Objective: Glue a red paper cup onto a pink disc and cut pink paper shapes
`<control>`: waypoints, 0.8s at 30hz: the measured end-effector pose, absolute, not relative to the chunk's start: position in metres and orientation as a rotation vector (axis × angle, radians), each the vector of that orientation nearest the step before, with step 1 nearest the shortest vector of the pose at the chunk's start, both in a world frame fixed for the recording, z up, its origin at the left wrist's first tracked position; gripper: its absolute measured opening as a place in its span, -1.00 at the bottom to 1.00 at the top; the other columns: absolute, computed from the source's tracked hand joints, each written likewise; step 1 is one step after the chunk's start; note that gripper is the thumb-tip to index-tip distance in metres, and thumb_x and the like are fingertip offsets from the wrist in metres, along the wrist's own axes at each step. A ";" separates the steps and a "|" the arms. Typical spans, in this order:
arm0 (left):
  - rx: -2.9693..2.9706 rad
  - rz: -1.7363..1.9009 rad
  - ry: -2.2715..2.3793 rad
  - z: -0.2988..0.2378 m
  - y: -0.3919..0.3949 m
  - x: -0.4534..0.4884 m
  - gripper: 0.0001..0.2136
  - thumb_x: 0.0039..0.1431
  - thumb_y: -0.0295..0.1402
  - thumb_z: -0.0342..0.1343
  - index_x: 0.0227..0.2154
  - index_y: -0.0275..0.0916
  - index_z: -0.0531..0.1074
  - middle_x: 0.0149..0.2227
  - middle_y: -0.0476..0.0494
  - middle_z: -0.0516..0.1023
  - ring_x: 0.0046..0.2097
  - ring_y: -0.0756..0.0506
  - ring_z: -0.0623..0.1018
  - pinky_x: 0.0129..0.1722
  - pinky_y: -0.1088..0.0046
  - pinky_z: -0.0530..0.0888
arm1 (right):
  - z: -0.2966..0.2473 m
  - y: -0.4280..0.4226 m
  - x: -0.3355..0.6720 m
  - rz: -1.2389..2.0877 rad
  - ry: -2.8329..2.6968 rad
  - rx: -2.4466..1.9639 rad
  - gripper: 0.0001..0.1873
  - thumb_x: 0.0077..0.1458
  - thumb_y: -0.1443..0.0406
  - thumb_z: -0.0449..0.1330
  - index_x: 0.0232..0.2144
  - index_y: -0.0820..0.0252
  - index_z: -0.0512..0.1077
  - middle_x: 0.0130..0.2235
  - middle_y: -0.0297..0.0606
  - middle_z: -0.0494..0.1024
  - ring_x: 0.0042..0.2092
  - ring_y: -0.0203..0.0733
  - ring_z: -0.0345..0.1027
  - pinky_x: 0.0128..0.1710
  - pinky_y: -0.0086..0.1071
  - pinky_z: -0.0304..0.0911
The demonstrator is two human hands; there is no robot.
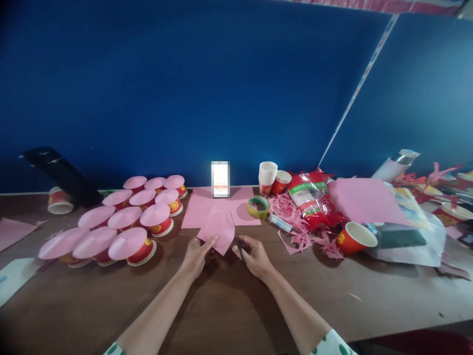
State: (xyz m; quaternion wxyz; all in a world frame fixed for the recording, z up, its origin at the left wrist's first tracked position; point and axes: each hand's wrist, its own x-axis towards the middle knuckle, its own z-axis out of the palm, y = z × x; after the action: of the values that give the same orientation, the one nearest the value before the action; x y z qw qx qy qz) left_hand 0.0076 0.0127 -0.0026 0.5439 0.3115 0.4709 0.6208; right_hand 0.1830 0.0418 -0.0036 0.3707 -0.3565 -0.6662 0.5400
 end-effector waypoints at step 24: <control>0.691 1.507 1.217 -0.004 0.014 0.008 -0.60 -0.24 -0.19 0.27 -0.35 -0.41 0.48 -0.52 -0.17 0.53 -0.51 -0.02 0.46 -0.52 0.51 0.35 | -0.005 0.042 0.184 1.385 -1.705 -0.945 -0.62 0.01 0.10 0.13 -0.23 0.29 0.39 -0.58 -0.40 0.24 -0.54 -0.38 0.08 -0.57 -0.51 0.06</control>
State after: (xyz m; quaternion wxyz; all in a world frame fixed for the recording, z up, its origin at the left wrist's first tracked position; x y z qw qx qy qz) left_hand 0.0083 0.0145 -0.0037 0.5164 0.2878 0.5067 0.6275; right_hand 0.1835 0.0422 -0.0053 0.3665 -0.3677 -0.6633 0.5391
